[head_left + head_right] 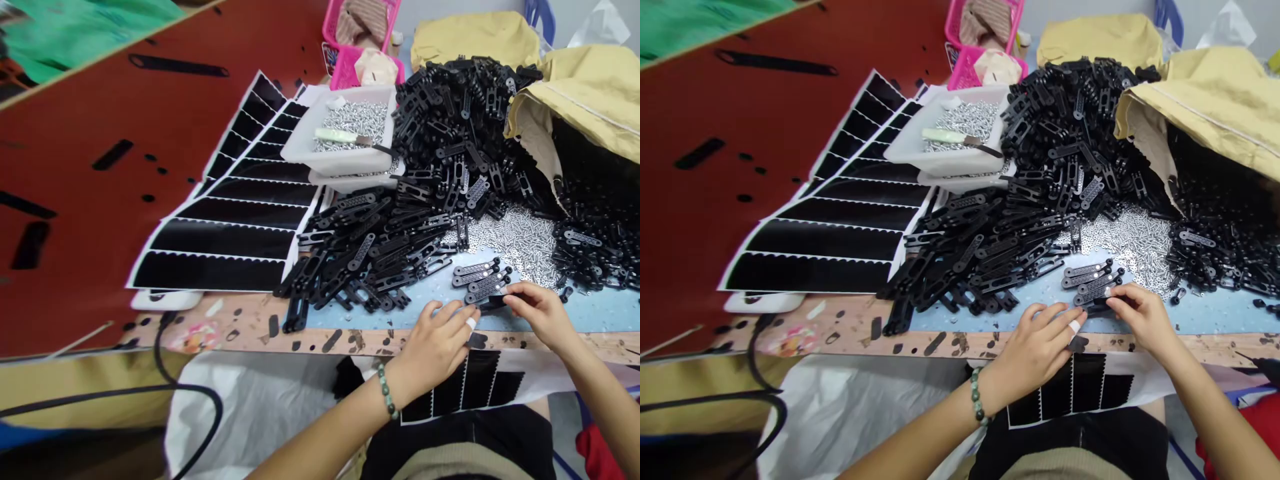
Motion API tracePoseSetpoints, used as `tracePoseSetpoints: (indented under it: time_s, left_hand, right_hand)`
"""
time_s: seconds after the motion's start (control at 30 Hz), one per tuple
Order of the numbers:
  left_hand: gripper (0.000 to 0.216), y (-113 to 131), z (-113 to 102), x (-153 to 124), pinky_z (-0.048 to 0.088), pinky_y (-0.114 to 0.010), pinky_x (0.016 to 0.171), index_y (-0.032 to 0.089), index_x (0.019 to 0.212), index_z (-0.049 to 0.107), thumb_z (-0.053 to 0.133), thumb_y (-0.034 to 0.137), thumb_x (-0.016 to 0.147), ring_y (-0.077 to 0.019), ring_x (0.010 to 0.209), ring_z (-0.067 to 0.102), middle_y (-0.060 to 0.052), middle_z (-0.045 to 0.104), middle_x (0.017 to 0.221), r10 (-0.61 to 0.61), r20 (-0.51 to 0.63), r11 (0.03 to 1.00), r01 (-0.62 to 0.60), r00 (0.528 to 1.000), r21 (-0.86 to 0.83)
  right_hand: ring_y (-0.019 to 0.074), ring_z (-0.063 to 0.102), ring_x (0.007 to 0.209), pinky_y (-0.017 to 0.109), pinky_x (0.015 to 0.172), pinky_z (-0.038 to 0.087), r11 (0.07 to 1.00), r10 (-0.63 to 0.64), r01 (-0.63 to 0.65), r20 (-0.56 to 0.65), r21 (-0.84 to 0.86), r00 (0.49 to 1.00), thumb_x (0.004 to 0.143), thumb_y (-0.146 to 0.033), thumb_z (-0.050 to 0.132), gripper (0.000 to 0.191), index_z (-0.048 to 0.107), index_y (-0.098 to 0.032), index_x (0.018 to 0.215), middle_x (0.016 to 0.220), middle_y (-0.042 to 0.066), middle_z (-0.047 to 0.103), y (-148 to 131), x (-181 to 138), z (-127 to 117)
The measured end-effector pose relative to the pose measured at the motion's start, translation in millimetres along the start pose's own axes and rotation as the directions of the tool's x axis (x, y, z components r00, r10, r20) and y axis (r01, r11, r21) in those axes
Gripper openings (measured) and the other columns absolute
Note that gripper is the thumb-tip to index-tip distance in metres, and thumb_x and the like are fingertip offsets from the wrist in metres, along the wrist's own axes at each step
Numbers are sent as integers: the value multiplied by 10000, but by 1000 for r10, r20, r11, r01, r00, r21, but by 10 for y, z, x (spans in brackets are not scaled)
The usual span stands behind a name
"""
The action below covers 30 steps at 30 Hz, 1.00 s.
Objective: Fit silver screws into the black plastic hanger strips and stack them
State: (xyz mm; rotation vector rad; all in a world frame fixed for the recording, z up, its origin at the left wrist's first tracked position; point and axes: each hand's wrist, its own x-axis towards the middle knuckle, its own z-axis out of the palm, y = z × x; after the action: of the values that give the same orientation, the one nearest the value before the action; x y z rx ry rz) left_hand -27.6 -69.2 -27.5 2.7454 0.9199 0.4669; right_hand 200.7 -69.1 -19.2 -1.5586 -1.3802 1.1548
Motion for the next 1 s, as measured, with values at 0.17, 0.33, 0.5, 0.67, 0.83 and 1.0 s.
tracePoseSetpoints:
  time_s: [0.17,0.33,0.5,0.67,0.83,1.0]
  left_hand:
    - [379,-35,31,-19,305,-393,961,161,1265,514,513,251,897,-226,1161,474,-43,587,1287,-14,3,1000,14,1000,-26]
    - [369,-16,26,-15,308,-382,949,164,1266,518,492,260,911,-222,1169,469,-37,584,1295,-27,11,998,28,1000,-52]
    - [378,-7,2,-11,309,-381,950,164,1276,513,487,254,910,-219,1171,467,-38,587,1290,-37,26,998,38,999,-49]
    - [395,17,3,17,296,-381,953,170,1296,496,485,222,905,-214,1168,465,-30,593,1278,-41,31,998,43,999,-49]
    - [377,82,36,89,282,-419,969,164,1283,505,484,222,911,-219,1136,487,-49,619,1226,-84,38,996,85,996,-30]
    - [365,78,11,104,261,-456,1003,166,1268,517,469,188,907,-230,1123,484,-63,610,1218,-128,22,984,130,991,-119]
  right_hand:
    - [134,547,508,267,512,468,984,166,-167,23,57,986,720,-449,678,290,643,-178,817,586,-7,587,31,25,42]
    - [125,519,520,254,499,442,990,128,-124,54,-67,990,770,-421,622,253,647,-169,767,620,12,600,24,-6,76]
    - [142,551,582,259,541,433,967,11,6,66,-254,998,819,-359,565,208,651,-181,757,665,25,633,20,-8,122]
    - [151,580,624,267,601,438,909,-92,123,96,-397,991,849,-310,512,183,626,-195,764,713,28,652,-33,19,162]
    - [161,571,572,262,550,410,793,-119,150,91,-590,989,839,-296,508,100,528,-202,812,662,14,605,-58,20,145]
    - [178,563,583,290,533,444,753,-226,103,-108,-650,968,829,-429,582,336,463,-192,1037,747,31,584,-25,-92,-27]
